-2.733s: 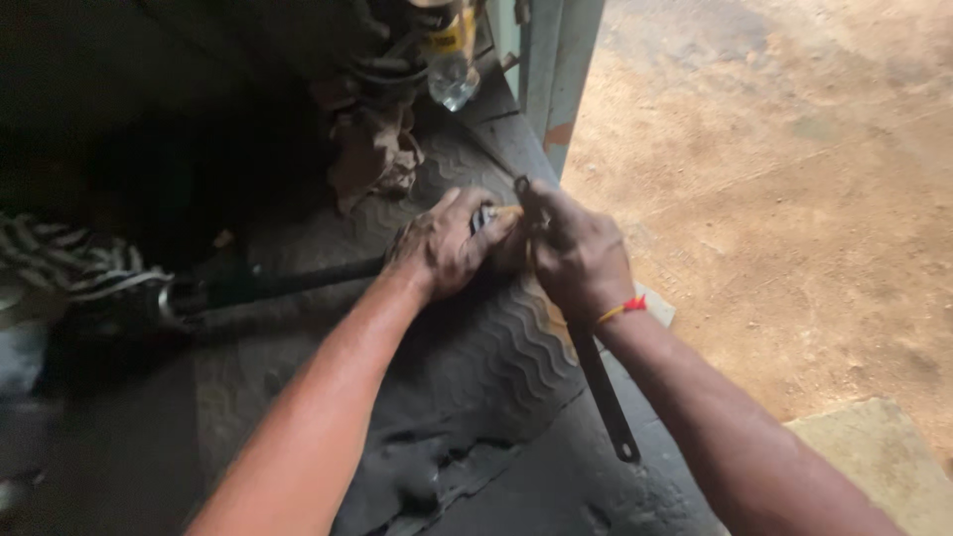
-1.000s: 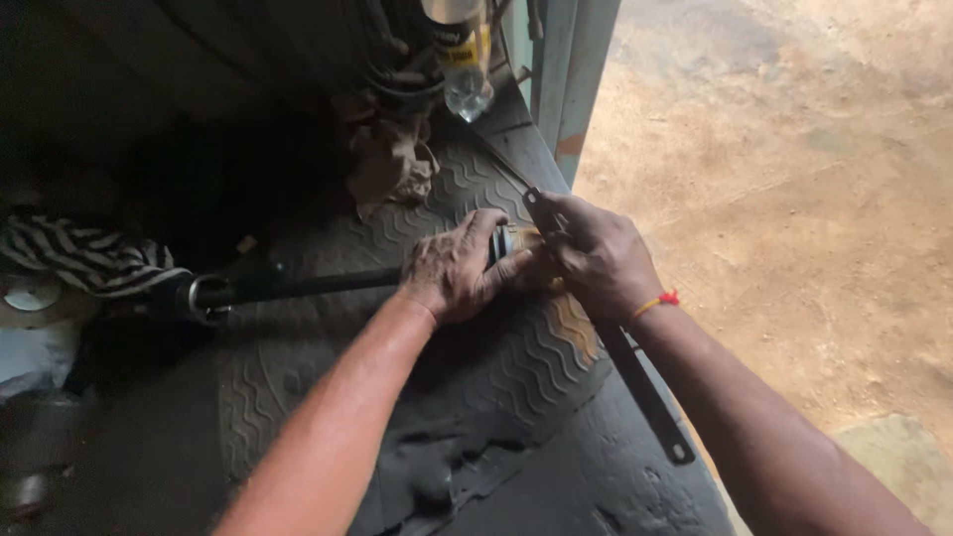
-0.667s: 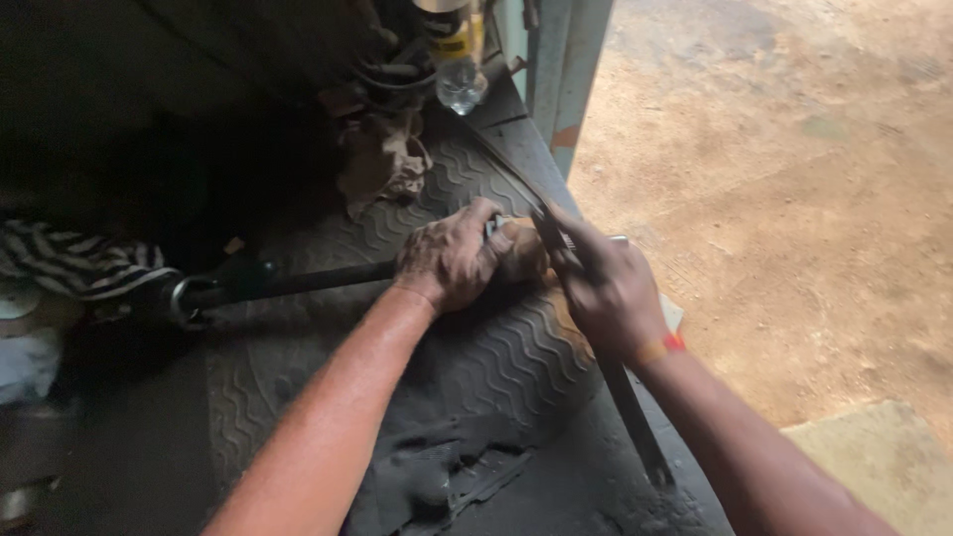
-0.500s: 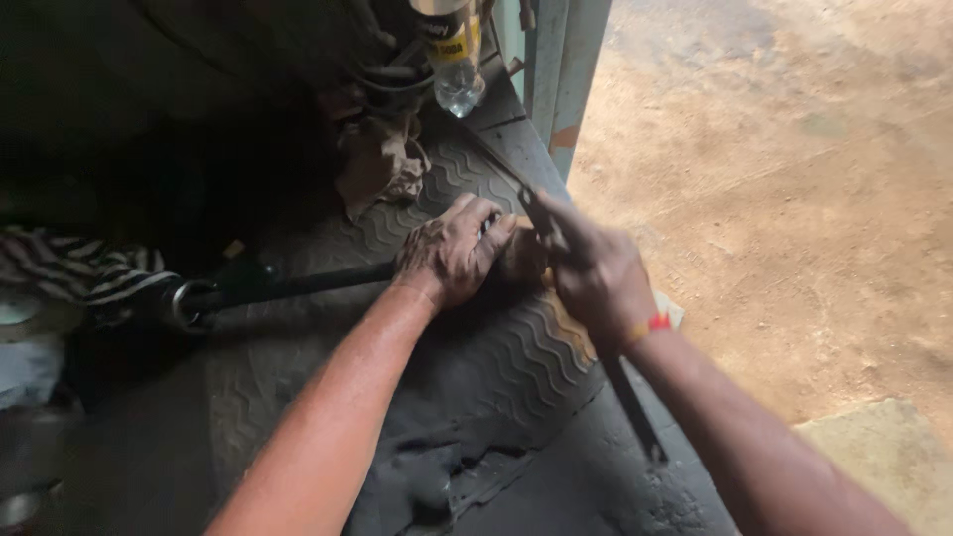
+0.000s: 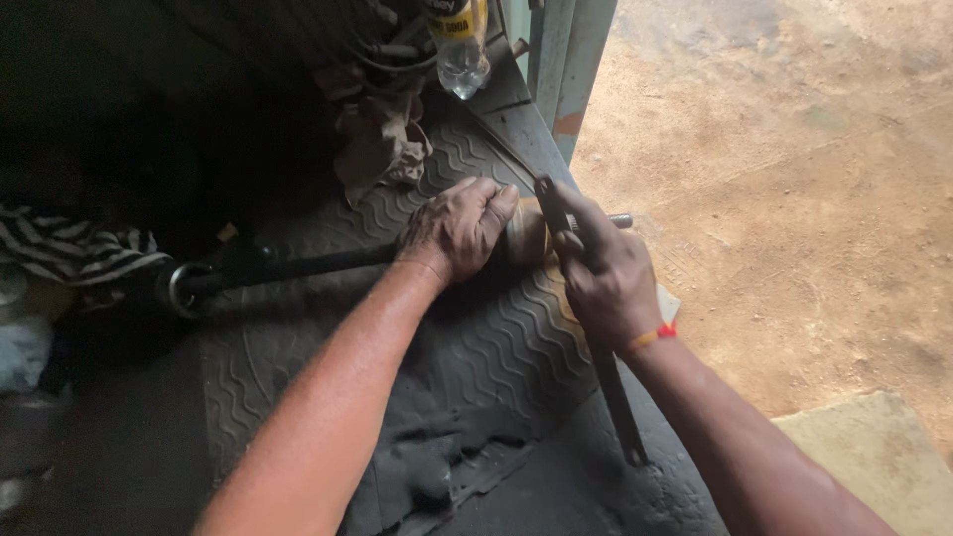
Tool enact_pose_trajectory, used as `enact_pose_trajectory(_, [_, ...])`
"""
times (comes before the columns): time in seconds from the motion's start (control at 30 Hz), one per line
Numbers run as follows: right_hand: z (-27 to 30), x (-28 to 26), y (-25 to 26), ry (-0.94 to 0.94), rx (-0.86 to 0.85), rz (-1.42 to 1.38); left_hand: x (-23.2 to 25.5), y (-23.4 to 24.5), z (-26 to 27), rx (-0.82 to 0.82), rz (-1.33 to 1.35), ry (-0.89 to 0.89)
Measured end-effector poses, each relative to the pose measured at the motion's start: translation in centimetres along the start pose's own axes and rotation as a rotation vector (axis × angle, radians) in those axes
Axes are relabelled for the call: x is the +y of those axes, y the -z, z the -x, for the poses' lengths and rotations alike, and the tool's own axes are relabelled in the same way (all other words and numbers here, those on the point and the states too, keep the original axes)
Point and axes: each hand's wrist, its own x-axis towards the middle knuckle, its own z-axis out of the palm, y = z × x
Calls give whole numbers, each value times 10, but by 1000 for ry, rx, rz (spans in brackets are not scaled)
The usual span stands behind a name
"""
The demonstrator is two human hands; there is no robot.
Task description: The person uses a flat metal bar to scrape and clean the surface of a cylindrical mechanical component attached to a long shaft. They repeatedly rotate the component and scrape different sections, then wipe the area with a cloth. The task appears to be cleaning or removing residue from the part.
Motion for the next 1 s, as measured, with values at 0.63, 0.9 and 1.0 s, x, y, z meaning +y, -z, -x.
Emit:
enact_pose_trajectory(0.63, [-26, 9, 0, -2, -22, 83, -16, -2, -28, -92, 60, 85])
enact_pose_trajectory(0.9, [4, 2, 8, 6, -10, -55, 7, 11, 10, -148, -245, -15])
enact_pose_trajectory(1.0, [-5, -2, 8, -23, -62, 4, 14, 13, 9, -228, -180, 50])
